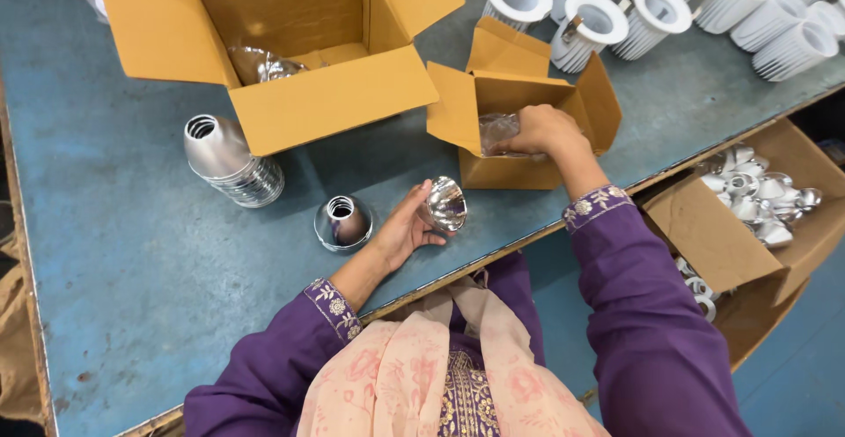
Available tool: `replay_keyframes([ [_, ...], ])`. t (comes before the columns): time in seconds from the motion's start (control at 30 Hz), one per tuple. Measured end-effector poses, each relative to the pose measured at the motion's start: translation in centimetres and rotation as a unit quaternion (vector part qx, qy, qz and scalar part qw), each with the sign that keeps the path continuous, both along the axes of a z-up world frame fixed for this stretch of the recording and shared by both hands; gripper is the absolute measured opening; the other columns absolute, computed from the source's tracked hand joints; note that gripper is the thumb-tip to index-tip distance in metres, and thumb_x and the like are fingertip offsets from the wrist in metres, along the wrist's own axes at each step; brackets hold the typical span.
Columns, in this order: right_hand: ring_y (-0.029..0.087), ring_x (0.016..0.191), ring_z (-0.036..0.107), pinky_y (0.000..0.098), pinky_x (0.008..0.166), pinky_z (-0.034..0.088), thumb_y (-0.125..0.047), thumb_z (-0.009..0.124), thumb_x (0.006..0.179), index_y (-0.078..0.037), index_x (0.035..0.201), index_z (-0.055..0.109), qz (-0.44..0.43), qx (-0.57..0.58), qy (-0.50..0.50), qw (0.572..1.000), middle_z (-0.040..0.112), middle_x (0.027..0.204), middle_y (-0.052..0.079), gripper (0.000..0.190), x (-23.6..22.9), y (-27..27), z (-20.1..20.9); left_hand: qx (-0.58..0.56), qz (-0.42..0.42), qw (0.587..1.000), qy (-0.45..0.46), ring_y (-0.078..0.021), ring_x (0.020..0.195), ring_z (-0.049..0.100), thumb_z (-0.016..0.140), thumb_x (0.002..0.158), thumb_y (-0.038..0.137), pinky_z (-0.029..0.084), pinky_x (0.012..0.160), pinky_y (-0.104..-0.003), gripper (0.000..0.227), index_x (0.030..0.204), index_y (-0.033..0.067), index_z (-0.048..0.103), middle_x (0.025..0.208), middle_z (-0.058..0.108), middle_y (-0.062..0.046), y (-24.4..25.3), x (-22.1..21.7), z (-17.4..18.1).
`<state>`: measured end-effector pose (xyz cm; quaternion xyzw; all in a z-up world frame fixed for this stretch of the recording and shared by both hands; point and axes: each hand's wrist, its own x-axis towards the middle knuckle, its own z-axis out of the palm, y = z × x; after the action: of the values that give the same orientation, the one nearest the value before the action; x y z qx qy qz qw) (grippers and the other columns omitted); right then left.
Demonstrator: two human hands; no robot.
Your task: The person repeatedly picks up small silver metal parts, wraps each one in clear plastic film, and places the wrapped items into a cardboard box. The person handles the parts one at a time, rotating them to ensure coverage before stacking them in the box.
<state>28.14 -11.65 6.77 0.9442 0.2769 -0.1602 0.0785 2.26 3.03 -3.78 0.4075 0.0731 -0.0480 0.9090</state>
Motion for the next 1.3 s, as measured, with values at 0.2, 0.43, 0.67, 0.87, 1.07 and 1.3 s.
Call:
replay_keyframes([
  [0.2, 0.035, 0.103, 0.071, 0.0426, 0.088, 0.056, -0.06, 0.088, 0.067, -0.004, 0.131, 0.066, 0.041, 0.158, 0.024, 0.986, 0.073, 0.114, 0.023, 0.088, 1.1, -2.3, -0.2, -0.02, -0.003, 1.0, 0.003, -0.0204, 0.087, 0.074, 0.049, 0.103, 0.054, 0.059, 0.07, -0.031, 0.044, 0.126, 0.016, 0.055, 0.108, 0.074, -0.009, 0.1, 0.1, -0.6],
  [0.43, 0.026, 0.117, 0.064, 0.0367, 0.086, 0.056, -0.047, 0.087, 0.075, -0.005, 0.148, 0.055, 0.087, 0.514, -0.023, 0.853, 0.06, 0.127, 0.015, 0.09, -3.5, -6.2, 1.8, -0.015, -0.004, 0.998, -0.057, -0.0197, 0.104, 0.068, 0.048, 0.105, 0.048, 0.058, 0.08, -0.035, 0.047, 0.141, 0.0175, 0.047, 0.125, 0.066, -0.009, 0.1, -0.6, 0.1],
  [0.67, 0.025, 0.121, 0.058, 0.032, 0.084, 0.052, -0.06, 0.082, 0.081, -0.008, 0.157, 0.044, 0.015, 0.706, 0.432, 0.561, 0.055, 0.134, 0.011, 0.099, -18.1, -8.7, -4.9, -0.251, -0.101, 0.951, -0.151, -0.048, 0.122, 0.064, 0.044, 0.104, 0.065, 0.058, 0.097, -0.053, 0.078, 0.146, -0.0005, 0.047, 0.132, 0.064, -0.026, 0.5, -1.5, 0.1],
  [0.87, 0.033, 0.127, 0.054, 0.0392, 0.089, 0.054, -0.051, 0.077, 0.091, -0.012, 0.159, 0.029, -0.057, 0.758, 0.508, 0.405, 0.054, 0.136, 0.019, 0.092, -21.5, -9.3, -7.7, -0.226, -0.052, 0.97, -0.077, -0.0431, 0.124, 0.065, 0.042, 0.101, 0.06, 0.058, 0.09, -0.054, 0.072, 0.149, 0.0051, 0.041, 0.137, 0.061, -0.02, -0.2, -1.3, -0.7],
  [1.07, 0.04, 0.137, 0.052, 0.0428, 0.101, 0.052, -0.045, 0.081, 0.09, -0.013, 0.141, 0.041, -0.057, 0.823, 0.417, 0.382, 0.051, 0.146, 0.028, 0.073, -21.0, -9.6, -7.8, -0.18, -0.084, 0.972, -0.125, -0.0455, 0.114, 0.067, 0.041, 0.106, 0.062, 0.06, 0.088, -0.047, 0.075, 0.152, 0.003, 0.041, 0.136, 0.061, -0.032, 0.1, -1.2, -0.3],
  [1.3, 0.039, 0.142, 0.052, 0.0454, 0.105, 0.053, -0.028, 0.088, 0.088, -0.011, 0.13, 0.043, 0.013, 0.832, 0.292, 0.471, 0.048, 0.151, 0.023, 0.064, -21.9, -7.8, -8.6, -0.207, -0.117, 0.964, -0.118, -0.0483, 0.118, 0.066, 0.044, 0.104, 0.06, 0.06, 0.091, -0.051, 0.074, 0.151, 0.0026, 0.039, 0.137, 0.06, -0.029, -0.2, -1.2, -0.5],
])
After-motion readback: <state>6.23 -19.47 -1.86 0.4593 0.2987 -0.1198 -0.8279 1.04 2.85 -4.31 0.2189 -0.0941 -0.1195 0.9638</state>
